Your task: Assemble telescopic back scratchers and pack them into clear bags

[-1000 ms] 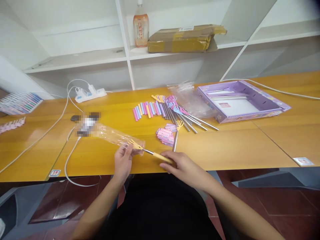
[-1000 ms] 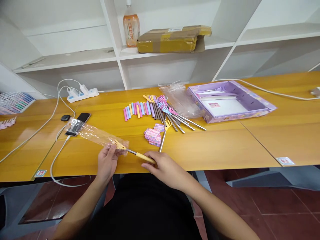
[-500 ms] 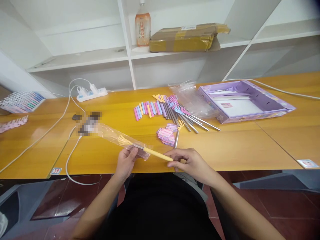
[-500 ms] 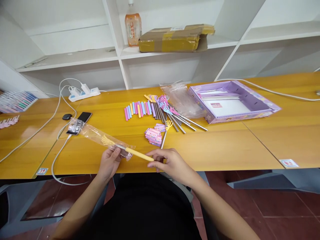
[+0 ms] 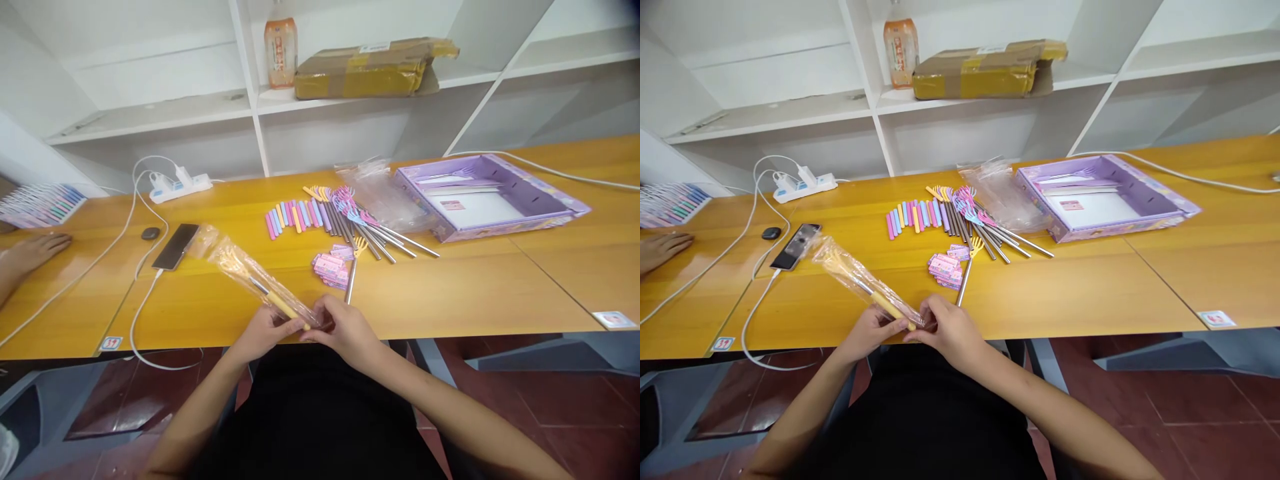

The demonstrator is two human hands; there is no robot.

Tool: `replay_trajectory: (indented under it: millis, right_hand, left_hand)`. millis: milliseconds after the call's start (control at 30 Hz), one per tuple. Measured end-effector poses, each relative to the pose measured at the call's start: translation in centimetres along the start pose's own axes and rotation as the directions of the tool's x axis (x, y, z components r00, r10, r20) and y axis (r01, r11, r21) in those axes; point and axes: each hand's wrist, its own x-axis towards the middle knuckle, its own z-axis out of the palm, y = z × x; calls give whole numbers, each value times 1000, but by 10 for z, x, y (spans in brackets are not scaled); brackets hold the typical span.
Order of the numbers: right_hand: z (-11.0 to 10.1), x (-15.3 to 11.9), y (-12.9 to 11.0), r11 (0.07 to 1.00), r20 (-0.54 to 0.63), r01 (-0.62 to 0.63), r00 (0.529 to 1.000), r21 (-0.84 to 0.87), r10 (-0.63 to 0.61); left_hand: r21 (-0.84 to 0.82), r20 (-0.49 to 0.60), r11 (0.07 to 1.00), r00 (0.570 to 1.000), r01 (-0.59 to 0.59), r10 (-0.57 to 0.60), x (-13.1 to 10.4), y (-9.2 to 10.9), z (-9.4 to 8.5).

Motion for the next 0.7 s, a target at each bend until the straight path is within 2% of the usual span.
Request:
replay_trajectory:
  millis: [100,167,267,367,467,533,633,700]
  right_hand:
    - [5,-1,6,1000,-19,22,1000,-7,-22]
    - [2,0,7,990,-34,133,990,-43,-134]
    - [-8,1,6,914,43,366,930,-174,-364]
    - [-19,2,5,844,120,471,882,-256,-456]
    - [-24,0,3,803,93,515,854,-299,-512]
    - [-24,-1,1,759,47,556,816,-338,-576]
    - [-21,-1,-4,731,-41,571,777,-374,-628]
    - [-17,1,-6,761,-70,541,798,-358,-599]
  left_hand:
    - [-16,-80,1000,997,-9,7,3,2,1]
    - [-51,-142,999,990,4,-11,5,1,1]
    - [-113,-206,994,978,0,-24,6,0,2]
    - [-148,-233,989,972,-15,-20,6,-1,3]
    - [-143,-221,990,975,-10,-22,7,-3,3]
    - [-101,-207,995,978,-6,-16,6,-4,2]
    - [41,-87,999,996,1,2,4,-4,-1]
    - [154,8,988,1000,-8,7,2,-2,-2]
